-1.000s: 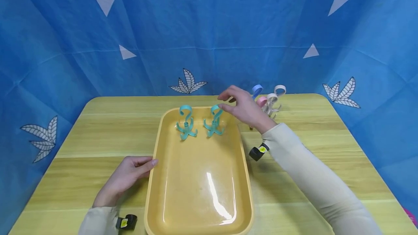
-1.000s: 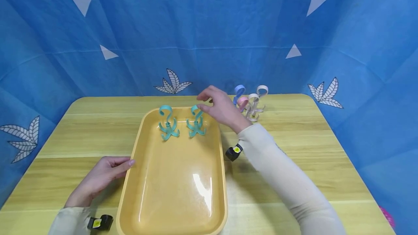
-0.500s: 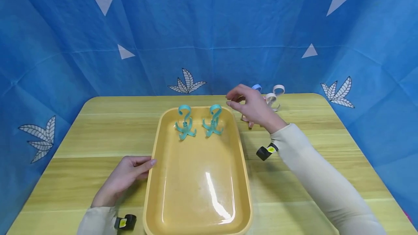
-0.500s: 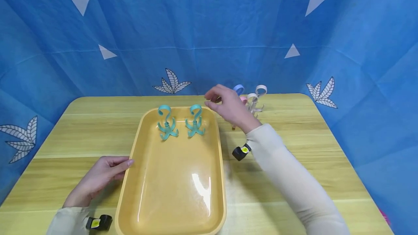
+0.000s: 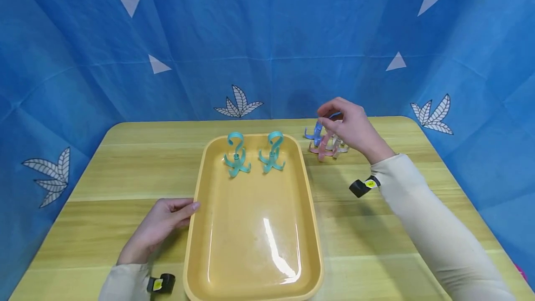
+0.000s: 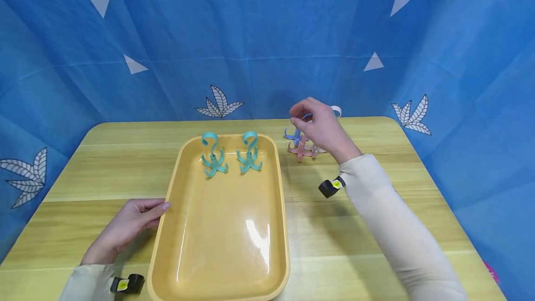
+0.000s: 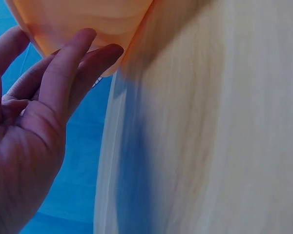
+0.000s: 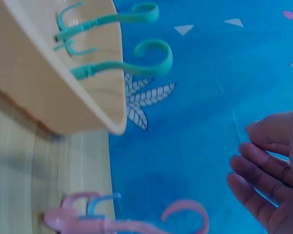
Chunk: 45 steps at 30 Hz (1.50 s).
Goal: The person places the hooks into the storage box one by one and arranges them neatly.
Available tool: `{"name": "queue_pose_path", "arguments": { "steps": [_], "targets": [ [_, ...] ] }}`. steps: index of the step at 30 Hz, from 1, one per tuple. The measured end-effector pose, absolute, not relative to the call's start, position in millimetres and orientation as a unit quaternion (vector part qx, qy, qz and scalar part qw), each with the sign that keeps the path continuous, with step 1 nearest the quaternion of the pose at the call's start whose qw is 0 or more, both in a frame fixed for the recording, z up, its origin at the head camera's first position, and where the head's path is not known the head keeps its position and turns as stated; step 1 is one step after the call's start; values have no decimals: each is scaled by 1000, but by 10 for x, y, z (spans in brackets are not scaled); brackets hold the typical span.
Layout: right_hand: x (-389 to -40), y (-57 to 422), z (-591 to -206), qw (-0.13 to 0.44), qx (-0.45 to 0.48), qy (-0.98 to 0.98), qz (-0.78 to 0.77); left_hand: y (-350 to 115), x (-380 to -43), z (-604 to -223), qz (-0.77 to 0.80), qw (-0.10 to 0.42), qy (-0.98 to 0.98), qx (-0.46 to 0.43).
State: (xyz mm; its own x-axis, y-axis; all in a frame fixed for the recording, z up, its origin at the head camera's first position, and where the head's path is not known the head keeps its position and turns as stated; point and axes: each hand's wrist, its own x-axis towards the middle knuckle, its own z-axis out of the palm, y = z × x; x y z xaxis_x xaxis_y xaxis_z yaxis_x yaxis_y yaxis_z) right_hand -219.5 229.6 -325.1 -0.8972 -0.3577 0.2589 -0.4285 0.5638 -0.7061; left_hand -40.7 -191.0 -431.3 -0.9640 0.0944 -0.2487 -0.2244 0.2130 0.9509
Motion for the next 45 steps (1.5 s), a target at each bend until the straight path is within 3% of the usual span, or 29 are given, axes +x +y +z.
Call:
{"name": "queue_pose_path", "arguments": {
  "steps": [23,36,45],
  "targets": [
    [-2263,2881,-3261,138,133,-903,385,-1922,-399,-4306,624,126,770,-41],
    [-2382,3019,-3379,113,104,-908,390,-1911,-392,-4308,620,121,774,-31],
    [-2558,3132,-3456,23,107,-923,370,-1898,-393,-4323,613,119,780,-34]
  ]
}}
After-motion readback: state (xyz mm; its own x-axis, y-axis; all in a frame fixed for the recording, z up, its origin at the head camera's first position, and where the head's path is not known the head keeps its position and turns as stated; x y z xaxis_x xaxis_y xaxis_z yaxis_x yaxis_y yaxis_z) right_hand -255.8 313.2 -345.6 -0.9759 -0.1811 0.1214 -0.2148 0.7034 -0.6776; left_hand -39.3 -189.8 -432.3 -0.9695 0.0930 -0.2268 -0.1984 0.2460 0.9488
